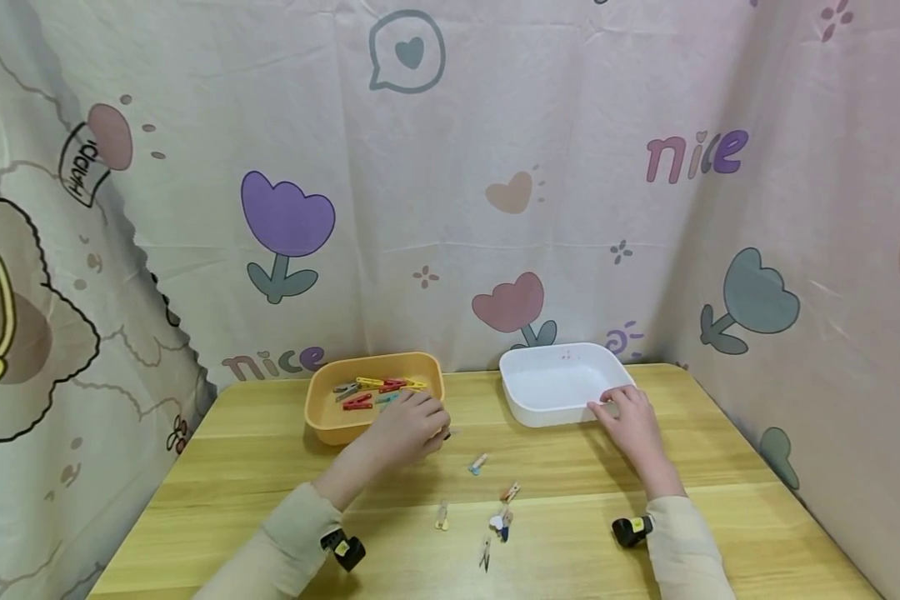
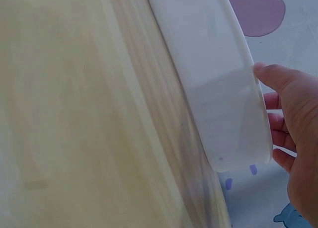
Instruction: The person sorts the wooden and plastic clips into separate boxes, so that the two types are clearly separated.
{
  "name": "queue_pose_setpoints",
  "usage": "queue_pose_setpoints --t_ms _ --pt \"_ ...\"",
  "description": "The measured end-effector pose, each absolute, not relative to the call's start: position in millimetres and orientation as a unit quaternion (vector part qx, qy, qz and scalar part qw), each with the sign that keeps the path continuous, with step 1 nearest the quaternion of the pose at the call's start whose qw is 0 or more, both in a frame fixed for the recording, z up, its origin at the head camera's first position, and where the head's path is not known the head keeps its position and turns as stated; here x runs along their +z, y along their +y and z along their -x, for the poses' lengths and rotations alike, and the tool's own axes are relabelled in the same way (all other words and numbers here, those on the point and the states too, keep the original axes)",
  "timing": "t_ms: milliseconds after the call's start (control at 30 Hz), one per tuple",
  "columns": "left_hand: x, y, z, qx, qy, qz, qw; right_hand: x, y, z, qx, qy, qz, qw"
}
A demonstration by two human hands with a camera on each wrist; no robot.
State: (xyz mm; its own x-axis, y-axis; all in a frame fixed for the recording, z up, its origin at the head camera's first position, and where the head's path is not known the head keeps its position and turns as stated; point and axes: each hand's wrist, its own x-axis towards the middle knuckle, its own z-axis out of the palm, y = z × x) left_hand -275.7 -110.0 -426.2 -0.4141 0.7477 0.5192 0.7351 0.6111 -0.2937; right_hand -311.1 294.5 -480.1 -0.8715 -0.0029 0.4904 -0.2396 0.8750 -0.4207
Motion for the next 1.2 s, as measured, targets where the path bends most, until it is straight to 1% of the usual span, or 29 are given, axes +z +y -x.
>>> queue_pose_setpoints --t_ms 233,500,667,833,1200 --pt "-414.5 -100.6 293.3 0.025 -0.835 0.442 0.326 -479.4 294.3 310.6 0.246 -0.936 -0.063 0.243" --pt "-407.0 -91.5 311.8 0.001 -0.836 0.443 0.324 -477.4 293.4 309.5 0.245 -0.937 -0.060 0.240" --pt "-406.9 -84.4 325.9 0.008 -0.829 0.446 0.337 -478.6 293.9 309.3 0.243 -0.935 -0.065 0.249" --pt "-403.6 -75.5 335.3 0.016 -0.823 0.449 0.347 -480.9 293.9 310.2 0.248 -0.936 -0.059 0.241" --pt "-388.9 -48.5 350.4 0.041 -0.831 0.447 0.329 -481.0 293.7 311.4 0.250 -0.939 -0.053 0.230"
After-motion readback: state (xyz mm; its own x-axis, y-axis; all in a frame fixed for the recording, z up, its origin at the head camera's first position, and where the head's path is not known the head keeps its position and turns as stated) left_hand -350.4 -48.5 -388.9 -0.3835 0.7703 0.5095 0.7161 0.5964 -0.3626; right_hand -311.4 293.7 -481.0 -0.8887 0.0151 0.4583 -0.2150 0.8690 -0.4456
